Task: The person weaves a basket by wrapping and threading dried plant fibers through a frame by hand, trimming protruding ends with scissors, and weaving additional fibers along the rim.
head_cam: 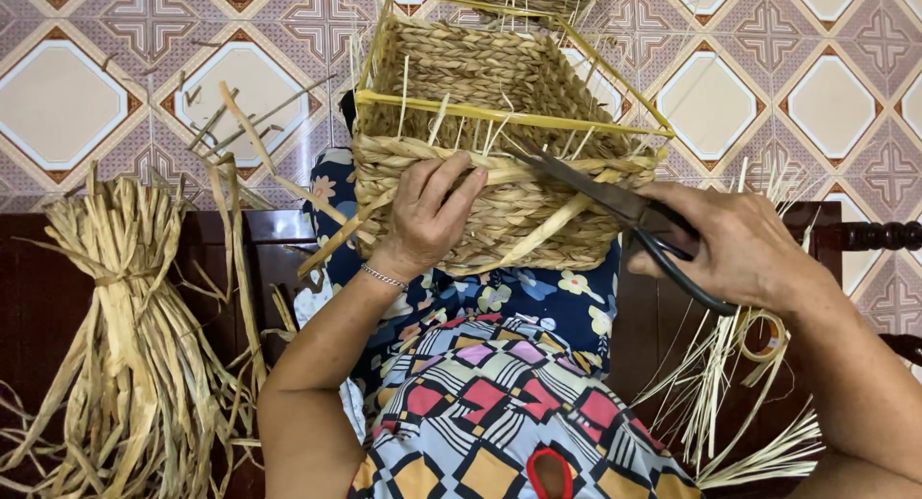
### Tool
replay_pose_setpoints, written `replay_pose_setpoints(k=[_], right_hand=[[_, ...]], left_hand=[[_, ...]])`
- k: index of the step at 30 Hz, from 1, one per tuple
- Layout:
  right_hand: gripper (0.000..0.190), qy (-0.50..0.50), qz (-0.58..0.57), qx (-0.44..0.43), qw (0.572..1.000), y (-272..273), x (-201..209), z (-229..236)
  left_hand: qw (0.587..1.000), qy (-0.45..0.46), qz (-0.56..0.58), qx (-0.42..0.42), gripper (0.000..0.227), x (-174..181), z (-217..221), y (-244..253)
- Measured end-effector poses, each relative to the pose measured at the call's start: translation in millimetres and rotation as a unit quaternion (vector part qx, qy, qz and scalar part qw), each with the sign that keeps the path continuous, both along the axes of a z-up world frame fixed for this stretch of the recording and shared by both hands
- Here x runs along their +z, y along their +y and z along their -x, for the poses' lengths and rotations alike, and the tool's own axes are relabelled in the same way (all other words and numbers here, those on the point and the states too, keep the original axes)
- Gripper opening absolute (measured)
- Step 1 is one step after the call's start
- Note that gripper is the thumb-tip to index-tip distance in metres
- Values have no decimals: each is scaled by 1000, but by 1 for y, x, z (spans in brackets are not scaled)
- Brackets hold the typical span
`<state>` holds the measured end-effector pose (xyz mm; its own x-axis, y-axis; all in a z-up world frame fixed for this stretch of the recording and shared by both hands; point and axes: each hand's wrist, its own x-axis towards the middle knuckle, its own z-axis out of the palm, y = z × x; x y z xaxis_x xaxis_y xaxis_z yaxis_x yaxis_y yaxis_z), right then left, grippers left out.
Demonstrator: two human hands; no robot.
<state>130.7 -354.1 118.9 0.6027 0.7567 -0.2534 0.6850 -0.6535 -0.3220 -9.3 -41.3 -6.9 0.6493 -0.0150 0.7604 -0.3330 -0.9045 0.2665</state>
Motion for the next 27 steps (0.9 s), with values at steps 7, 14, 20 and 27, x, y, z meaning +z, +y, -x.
replay_pose_setpoints(k=[7,14,20,27], right_hand=[[87,31,134,-20,990,37,7,0],[73,46,62,28,997,42,16,3],[68,63,50,42,996,41,14,9],[82,57,237,0,970,87,52,14]], left_hand=[[1000,1,9,8,26,-4,1,-1],[1000,0,12,-1,28,-7,1,1],[1000,-6,13,-4,29,-12,0,0],[1000,2,16,-2,29,-9,1,0]])
